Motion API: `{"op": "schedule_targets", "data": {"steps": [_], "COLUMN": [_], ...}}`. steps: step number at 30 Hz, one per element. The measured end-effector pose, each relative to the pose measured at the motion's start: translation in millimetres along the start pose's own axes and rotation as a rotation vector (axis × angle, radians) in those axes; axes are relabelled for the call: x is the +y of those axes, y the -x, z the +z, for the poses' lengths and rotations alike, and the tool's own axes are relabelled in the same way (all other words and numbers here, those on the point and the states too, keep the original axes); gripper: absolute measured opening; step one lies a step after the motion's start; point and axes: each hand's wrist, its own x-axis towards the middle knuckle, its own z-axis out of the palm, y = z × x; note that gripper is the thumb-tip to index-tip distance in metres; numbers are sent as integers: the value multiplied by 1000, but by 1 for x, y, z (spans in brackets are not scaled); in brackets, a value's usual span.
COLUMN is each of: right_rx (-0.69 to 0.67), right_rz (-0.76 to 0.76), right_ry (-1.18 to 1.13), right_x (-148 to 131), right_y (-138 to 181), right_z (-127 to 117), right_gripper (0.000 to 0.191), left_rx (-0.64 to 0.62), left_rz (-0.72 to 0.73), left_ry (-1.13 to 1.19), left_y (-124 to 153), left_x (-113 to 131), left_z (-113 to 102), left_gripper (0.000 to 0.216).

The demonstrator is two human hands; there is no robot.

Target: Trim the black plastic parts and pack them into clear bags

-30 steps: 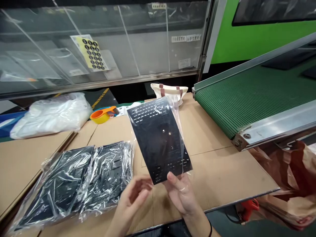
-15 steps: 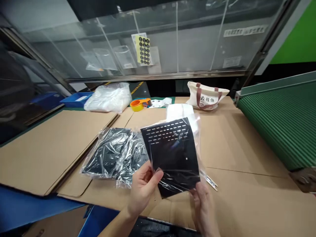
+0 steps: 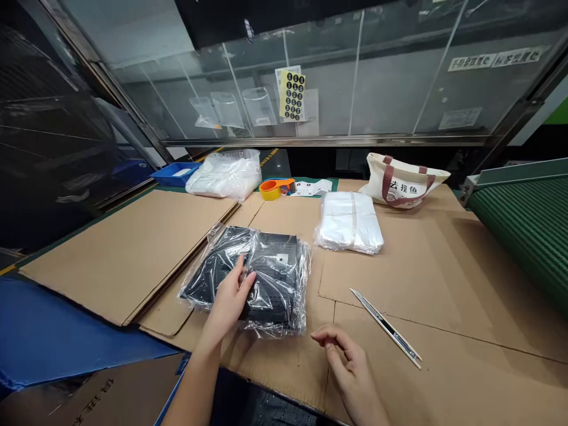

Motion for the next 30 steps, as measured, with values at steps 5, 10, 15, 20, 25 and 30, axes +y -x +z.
{"op": "schedule_targets", "data": {"steps": [5,10,15,20,25,30], "right_rx": [-18,-126,-191,-307,-246,-204], "right_rz": [151,432,603,654,285,169], "right_ry": [-159,-423,-328,-117,21,232], "right_x": [-6,-26,-38,-24,-9,16], "right_y": [-36,-97,-125,-113,-80,-79], "right_z": [10,34,46,33,17,4], "right_gripper": [45,45,41,53,53,39], "left_rx": [-95,-170,-144,-146,-224,-236], "left_rz": [46,18,-21,-135,-29,169], "left_ry": [-100,62,165,524,936,766], "left_y": [7,7,15,31,42,45], "left_x": [-12,-12,-17,-18,-2,-7], "left_z": [12,20,27,29,26,25], "left_gripper": [69,70,80,113,110,132]}}
